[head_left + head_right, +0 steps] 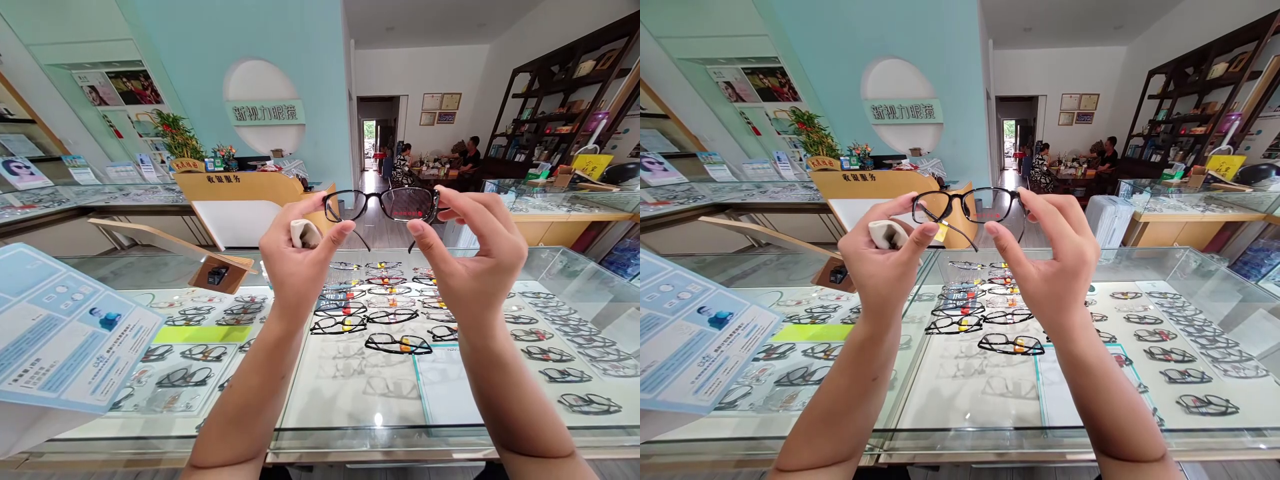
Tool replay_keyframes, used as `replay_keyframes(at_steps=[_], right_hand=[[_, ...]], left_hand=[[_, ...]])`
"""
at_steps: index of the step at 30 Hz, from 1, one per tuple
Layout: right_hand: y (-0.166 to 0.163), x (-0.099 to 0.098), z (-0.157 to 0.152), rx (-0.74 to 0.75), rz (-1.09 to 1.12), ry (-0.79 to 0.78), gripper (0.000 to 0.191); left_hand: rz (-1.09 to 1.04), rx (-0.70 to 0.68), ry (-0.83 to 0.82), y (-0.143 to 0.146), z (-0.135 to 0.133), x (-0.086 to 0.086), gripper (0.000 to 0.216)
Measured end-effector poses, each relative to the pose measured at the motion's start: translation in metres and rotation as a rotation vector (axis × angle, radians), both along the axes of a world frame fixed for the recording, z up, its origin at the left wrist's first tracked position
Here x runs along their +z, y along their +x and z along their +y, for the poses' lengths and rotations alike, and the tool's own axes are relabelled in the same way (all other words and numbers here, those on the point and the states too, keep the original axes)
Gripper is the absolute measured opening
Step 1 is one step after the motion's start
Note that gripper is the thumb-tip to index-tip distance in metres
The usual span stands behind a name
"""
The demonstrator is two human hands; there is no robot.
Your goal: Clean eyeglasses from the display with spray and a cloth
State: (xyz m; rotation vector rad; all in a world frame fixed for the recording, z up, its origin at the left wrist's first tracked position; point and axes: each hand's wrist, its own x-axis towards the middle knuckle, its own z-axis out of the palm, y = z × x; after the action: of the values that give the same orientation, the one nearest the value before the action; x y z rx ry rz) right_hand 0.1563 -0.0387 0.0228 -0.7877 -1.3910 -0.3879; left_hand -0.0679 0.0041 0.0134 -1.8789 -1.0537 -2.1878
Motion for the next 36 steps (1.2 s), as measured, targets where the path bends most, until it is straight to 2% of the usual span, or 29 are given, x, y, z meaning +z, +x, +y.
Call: replay_keyframes(at_steps=[11,17,22,27,36], right_hand=[[-0.0008,0.0041,-0.0031,0.038,-0.003,0.132,0.034],[-0.0011,0.0073,-0.0077,-0.008,-0.026,0.088,0.027],[-0.0010,0.0081,-0.0064,0.036,-0.005,0.134,0.026],[-0.0005,0.0076,-0.0078,0.033,-0.009,-0.020,0.024],[0.0050,0.0020,0.0011,0.033,-0.053,-0.199,0.031]], left_hand=[[-0.053,-0.062,-0.072,0.0078,-0.0035,0.0014,0.060],[-0.066,-0.097,-0.111,0.0083,-0.0036,0.0012,0.060],[-0.073,-0.086,-0.082,0.0088,-0.0035,0.0005,0.058],[-0.033,-0.036,-0.003,0.0066,0.0000,-0.0022,0.056],[0.063,0.114,0.201,0.0026,0.0029,-0.0018,0.055]])
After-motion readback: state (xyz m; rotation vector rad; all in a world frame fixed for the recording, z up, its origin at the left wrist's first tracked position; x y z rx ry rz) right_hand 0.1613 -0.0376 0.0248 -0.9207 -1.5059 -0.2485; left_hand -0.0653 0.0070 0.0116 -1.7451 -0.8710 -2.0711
